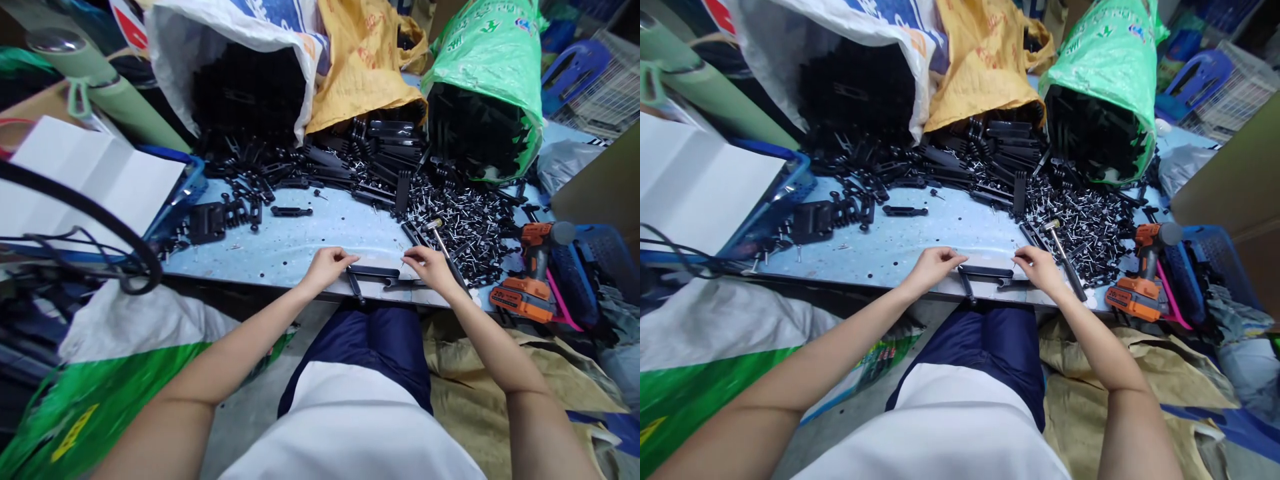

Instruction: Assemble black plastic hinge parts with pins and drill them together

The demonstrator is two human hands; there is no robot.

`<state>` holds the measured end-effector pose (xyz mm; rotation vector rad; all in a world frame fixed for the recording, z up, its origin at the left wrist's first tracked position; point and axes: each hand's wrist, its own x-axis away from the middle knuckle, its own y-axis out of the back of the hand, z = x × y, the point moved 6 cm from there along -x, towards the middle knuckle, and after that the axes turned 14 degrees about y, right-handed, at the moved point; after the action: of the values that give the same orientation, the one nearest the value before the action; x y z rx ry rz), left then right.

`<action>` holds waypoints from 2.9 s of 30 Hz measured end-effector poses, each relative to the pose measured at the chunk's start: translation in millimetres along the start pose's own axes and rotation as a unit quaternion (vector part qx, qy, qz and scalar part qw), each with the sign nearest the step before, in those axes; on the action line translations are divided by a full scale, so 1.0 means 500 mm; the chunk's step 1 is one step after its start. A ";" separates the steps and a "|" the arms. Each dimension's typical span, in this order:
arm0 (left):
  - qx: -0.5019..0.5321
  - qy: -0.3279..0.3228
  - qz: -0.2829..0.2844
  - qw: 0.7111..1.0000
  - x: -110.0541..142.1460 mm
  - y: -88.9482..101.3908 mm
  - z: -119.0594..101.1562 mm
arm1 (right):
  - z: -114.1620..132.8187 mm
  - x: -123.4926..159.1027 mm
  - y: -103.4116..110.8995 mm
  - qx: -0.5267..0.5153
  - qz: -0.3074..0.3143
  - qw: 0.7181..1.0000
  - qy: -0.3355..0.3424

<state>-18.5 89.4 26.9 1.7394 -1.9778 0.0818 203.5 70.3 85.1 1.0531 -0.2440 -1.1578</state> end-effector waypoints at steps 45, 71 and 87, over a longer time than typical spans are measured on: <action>-0.462 -0.456 0.021 0.760 0.079 -0.115 -0.007 | -0.048 0.106 -0.074 0.049 0.131 0.975 0.173; -0.493 -0.357 -0.050 0.792 0.098 -0.137 -0.050 | -0.004 0.077 -0.034 0.254 0.155 0.931 0.213; -0.110 -0.558 -0.164 0.806 0.247 -0.075 -0.075 | 0.111 0.005 -0.119 -0.140 -0.194 0.970 0.050</action>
<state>22.2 -16.6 98.9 2.1349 -2.1392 -1.5535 131.3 37.1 67.1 0.9252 0.2121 -1.4348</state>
